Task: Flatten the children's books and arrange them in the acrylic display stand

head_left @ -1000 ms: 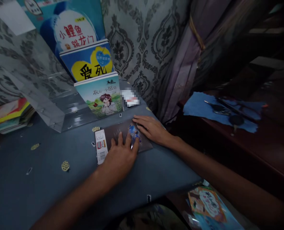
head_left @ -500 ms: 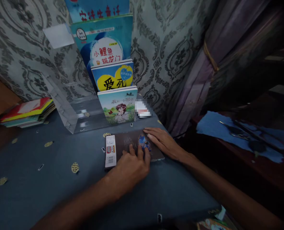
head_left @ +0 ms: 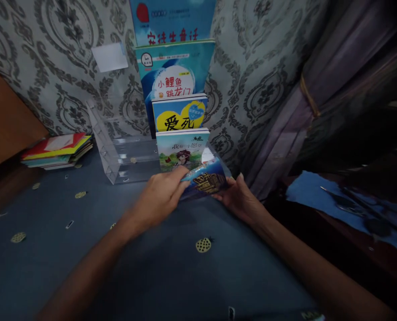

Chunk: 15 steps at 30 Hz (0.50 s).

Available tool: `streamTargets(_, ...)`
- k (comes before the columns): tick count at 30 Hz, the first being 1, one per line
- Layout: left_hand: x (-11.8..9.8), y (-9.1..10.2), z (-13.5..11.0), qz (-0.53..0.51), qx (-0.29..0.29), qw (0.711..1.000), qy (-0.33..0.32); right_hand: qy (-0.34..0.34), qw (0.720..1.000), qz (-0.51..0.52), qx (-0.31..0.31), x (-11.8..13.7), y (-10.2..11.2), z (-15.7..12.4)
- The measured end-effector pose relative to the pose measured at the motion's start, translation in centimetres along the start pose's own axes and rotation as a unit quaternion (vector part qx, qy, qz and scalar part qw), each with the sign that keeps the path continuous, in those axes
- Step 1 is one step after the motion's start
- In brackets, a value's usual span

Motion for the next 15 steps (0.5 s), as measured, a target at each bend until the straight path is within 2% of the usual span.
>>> streamTargets(4,0.8,1.6,0.4,-0.085,-0.053,0.994,0.044,0.022,1.000,0.010,0.018,1.2,-1.7,-0.6)
streamTargets(7,2.4,1.1,0.4,-0.220,-0.075,0.966,0.113,0.018,0.999,0.014,0.023,2.2,-2.7,-1.0)
streamTargets(9,3.9,-0.3,-0.1,-0.319,-0.060,0.931,0.169,0.016,1.000,0.009,0.012,2.6,-2.8,-1.0)
streamTargets(11,5.4,-2.2,-0.9,-0.372,-0.030,0.902,0.216,0.004,1.000,-0.007,0.005,2.5,-2.8,-0.9)
streamTargets(13,7.0,-4.1,-2.1,-0.372,-0.010,0.895,0.245,-0.013,1.000,-0.025,0.006,1.8,-2.9,-0.6)
streamTargets(15,8.8,-5.8,-3.4,-0.337,0.001,0.906,0.257,-0.023,0.999,-0.045,0.010,0.7,-3.2,-0.3)
Point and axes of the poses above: each hand's wrist, its own z-axis towards the middle knuckle, its own y-axis out of the back of the hand, x = y × z, the point moved 8 cm from there along z, towards the middle knuckle, and after that the axes turned 15 degrees about -x, right-handed, at the moved point
